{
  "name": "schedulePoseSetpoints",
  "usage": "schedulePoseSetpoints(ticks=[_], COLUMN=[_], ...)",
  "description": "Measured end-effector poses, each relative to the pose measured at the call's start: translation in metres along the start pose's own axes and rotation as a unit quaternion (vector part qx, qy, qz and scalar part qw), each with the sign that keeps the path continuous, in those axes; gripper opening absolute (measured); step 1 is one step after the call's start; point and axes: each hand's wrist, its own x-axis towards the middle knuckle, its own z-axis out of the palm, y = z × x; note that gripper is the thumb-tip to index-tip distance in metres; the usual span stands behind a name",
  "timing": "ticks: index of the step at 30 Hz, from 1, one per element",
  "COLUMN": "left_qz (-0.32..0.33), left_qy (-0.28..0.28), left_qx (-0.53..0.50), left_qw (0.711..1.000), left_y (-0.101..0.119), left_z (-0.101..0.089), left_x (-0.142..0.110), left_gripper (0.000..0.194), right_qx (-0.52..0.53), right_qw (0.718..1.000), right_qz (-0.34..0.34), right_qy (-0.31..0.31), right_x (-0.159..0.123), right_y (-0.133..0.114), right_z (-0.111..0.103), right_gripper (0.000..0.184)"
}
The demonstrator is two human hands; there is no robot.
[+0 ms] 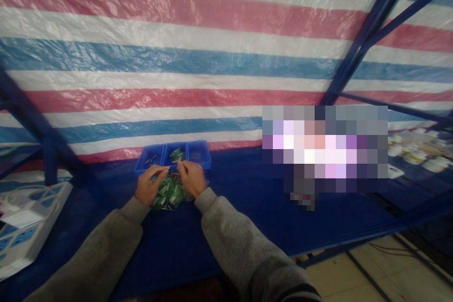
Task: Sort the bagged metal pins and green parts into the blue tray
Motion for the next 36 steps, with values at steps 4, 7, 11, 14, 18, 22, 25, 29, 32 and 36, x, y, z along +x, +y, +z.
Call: schedulePoseSetpoints(ticks=[4, 7, 11, 14, 18, 22, 25, 29, 32, 36], left_qz=[-0.034, -0.068, -0.093, -0.111, -0.121, -0.094, -0.072, -0.066, -0.066, -0.073], left_qy=[0.052, 0.072, 0.063, 0.056, 0.042, 0.028, 0.023, 0.029, 0.017, 0.003], left_qx=[-0.019, -0.052, -0.087, -0.109, -0.144, -0.126, -0.072, -0.024, 0.003, -0.012], left_qw=[0.998, 0.994, 0.990, 0.986, 0.981, 0.987, 0.995, 0.997, 0.998, 0.997], left_y=[-0.0026, -0.0042, -0.0030, -0.0009, -0.0008, -0.0048, -0.0068, -0.0044, -0.0009, 0.0024], left_z=[0.0007, 0.0019, 0.0020, 0.0021, 0.0030, 0.0033, 0.0023, -0.0007, -0.0030, -0.0034], left_x=[0.0002, -0.0006, -0.0013, -0.0016, -0.0018, -0.0008, -0.0003, -0.0005, -0.0004, -0.0007], left_gripper=[0.023, 0.027, 0.029, 0.027, 0.025, 0.023, 0.020, 0.021, 0.025, 0.030], right_qx=[0.019, 0.047, 0.062, 0.065, 0.056, 0.032, 0.016, 0.036, 0.066, 0.056], right_qw=[0.999, 0.997, 0.992, 0.990, 0.990, 0.996, 0.997, 0.996, 0.994, 0.994], right_qz=[-0.023, -0.049, -0.062, -0.061, -0.062, -0.048, -0.038, -0.032, -0.037, -0.062], right_qy=[-0.015, -0.044, -0.091, -0.108, -0.111, -0.069, -0.062, -0.070, -0.074, -0.077], right_x=[0.0004, -0.0002, -0.0022, -0.0032, -0.0019, 0.0014, 0.0024, 0.0010, -0.0001, 0.0000], right_y=[-0.0017, -0.0037, -0.0044, -0.0040, -0.0034, 0.0003, 0.0031, 0.0019, -0.0001, 0.0000], right_z=[-0.0002, -0.0002, 0.0003, 0.0014, 0.0026, 0.0024, 0.0023, 0.0020, 0.0017, 0.0021], right_gripper=[0.031, 0.020, 0.015, 0.014, 0.014, 0.022, 0.029, 0.022, 0.020, 0.018])
